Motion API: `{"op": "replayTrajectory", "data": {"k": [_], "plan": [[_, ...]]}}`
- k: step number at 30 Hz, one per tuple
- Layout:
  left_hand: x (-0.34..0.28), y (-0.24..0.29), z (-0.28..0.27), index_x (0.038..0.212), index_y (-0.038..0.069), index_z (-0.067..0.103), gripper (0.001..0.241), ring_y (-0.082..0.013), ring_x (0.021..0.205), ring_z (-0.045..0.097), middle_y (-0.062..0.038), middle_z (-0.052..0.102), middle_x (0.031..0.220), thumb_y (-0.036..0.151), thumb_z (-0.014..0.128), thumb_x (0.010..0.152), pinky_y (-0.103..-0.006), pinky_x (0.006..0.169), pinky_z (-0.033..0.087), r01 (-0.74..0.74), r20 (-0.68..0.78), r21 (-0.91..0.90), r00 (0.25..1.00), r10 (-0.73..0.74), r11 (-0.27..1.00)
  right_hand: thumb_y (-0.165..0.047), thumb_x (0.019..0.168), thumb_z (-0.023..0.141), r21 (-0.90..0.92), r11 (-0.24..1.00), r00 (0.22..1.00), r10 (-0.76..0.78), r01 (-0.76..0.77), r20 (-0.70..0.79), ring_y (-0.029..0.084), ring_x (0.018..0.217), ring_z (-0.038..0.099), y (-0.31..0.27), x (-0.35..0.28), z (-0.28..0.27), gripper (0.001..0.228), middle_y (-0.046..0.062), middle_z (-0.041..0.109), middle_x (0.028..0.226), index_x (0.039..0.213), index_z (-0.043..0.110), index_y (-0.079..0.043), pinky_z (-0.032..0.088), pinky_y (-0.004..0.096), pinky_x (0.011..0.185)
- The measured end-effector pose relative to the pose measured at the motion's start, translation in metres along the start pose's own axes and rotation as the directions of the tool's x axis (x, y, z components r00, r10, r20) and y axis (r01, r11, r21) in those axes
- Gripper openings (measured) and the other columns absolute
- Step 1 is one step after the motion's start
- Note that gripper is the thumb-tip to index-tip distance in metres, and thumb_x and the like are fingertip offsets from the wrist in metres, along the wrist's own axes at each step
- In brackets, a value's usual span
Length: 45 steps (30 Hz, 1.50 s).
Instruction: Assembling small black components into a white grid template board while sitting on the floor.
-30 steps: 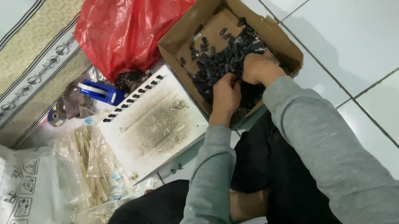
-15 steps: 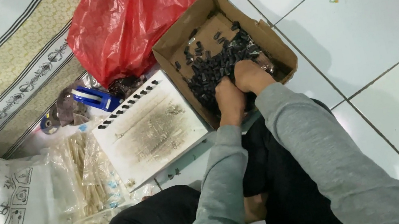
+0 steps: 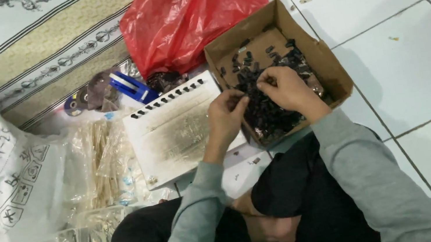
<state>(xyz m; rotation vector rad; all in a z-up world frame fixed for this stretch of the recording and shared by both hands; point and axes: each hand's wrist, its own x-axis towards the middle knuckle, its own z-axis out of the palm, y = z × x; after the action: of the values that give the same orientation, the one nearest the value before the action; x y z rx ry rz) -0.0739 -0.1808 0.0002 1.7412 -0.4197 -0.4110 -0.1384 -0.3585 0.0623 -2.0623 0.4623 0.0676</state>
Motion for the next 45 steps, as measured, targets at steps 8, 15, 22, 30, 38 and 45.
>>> {"op": "replayTrajectory", "data": {"k": [8, 15, 22, 30, 38, 45], "plan": [[-0.042, 0.004, -0.108, 0.111, -0.004, 0.067, 0.021, -0.0222, 0.087, 0.069, -0.017, 0.069, 0.097, 0.002, 0.072, 0.092, -0.0352, 0.078, 0.063, 0.122, -0.135, -0.398, 0.972, -0.19, 0.909, -0.006, 0.097, 0.067, 0.427, 0.856, 0.955, -0.289, 0.29, -0.069, 0.016, 0.074, 0.063, -0.051, -0.001, 0.101, 0.011, 0.012, 0.068, 0.076, 0.102, 0.072, 0.002, 0.055, 0.033, 0.069], [-0.031, -0.005, -0.115, 0.112, -0.005, 0.074, 0.026, -0.0228, 0.089, 0.073, -0.02, 0.074, 0.098, 0.004, 0.079, 0.088, -0.0351, 0.08, 0.063, 0.005, -0.237, -0.54, 0.959, -0.157, 0.842, -0.002, 0.097, 0.068, 0.425, 0.823, 0.926, -0.348, 0.378, -0.149, 0.01, 0.067, 0.057, -0.054, 0.016, 0.139, 0.006, 0.01, 0.069, 0.07, 0.097, 0.074, 0.0, 0.049, 0.025, 0.062], [-0.021, -0.008, -0.114, 0.108, 0.0, 0.076, 0.02, -0.0219, 0.084, 0.075, -0.017, 0.076, 0.093, 0.005, 0.078, 0.089, -0.0337, 0.075, 0.064, 0.012, -0.231, -0.486, 0.963, -0.141, 0.874, -0.004, 0.099, 0.069, 0.429, 0.825, 0.93, -0.33, 0.368, -0.162, 0.01, 0.069, 0.056, -0.041, 0.032, 0.146, 0.006, 0.009, 0.068, 0.073, 0.098, 0.072, 0.002, 0.048, 0.024, 0.063], [-0.019, -0.005, -0.113, 0.11, -0.002, 0.076, 0.02, -0.0214, 0.088, 0.073, -0.02, 0.077, 0.096, 0.007, 0.077, 0.092, -0.0338, 0.079, 0.063, -0.006, -0.26, -0.479, 0.956, -0.135, 0.878, -0.001, 0.098, 0.069, 0.371, 0.823, 0.903, -0.385, 0.429, -0.189, 0.012, 0.07, 0.058, -0.048, 0.031, 0.14, 0.005, 0.01, 0.067, 0.071, 0.095, 0.072, 0.002, 0.051, 0.028, 0.065], [-0.02, -0.016, -0.112, 0.108, 0.002, 0.078, 0.016, -0.0166, 0.085, 0.072, -0.015, 0.077, 0.089, 0.007, 0.076, 0.093, -0.0322, 0.075, 0.06, -0.056, -0.286, -0.346, 0.957, -0.048, 0.936, 0.001, 0.096, 0.068, 0.179, 0.842, 0.86, -0.485, 0.509, -0.162, 0.024, 0.071, 0.068, -0.055, 0.023, 0.137, 0.006, 0.014, 0.07, 0.074, 0.094, 0.074, -0.001, 0.054, 0.036, 0.069], [-0.02, -0.009, -0.113, 0.106, 0.004, 0.079, 0.015, -0.0147, 0.08, 0.069, -0.014, 0.078, 0.086, 0.011, 0.076, 0.093, -0.0313, 0.07, 0.057, -0.004, -0.31, -0.263, 0.947, -0.08, 0.965, 0.001, 0.099, 0.064, 0.379, 0.85, 0.929, -0.357, 0.366, -0.097, 0.013, 0.075, 0.058, -0.049, 0.024, 0.145, 0.009, 0.012, 0.069, 0.075, 0.1, 0.073, 0.002, 0.052, 0.033, 0.07]]}}
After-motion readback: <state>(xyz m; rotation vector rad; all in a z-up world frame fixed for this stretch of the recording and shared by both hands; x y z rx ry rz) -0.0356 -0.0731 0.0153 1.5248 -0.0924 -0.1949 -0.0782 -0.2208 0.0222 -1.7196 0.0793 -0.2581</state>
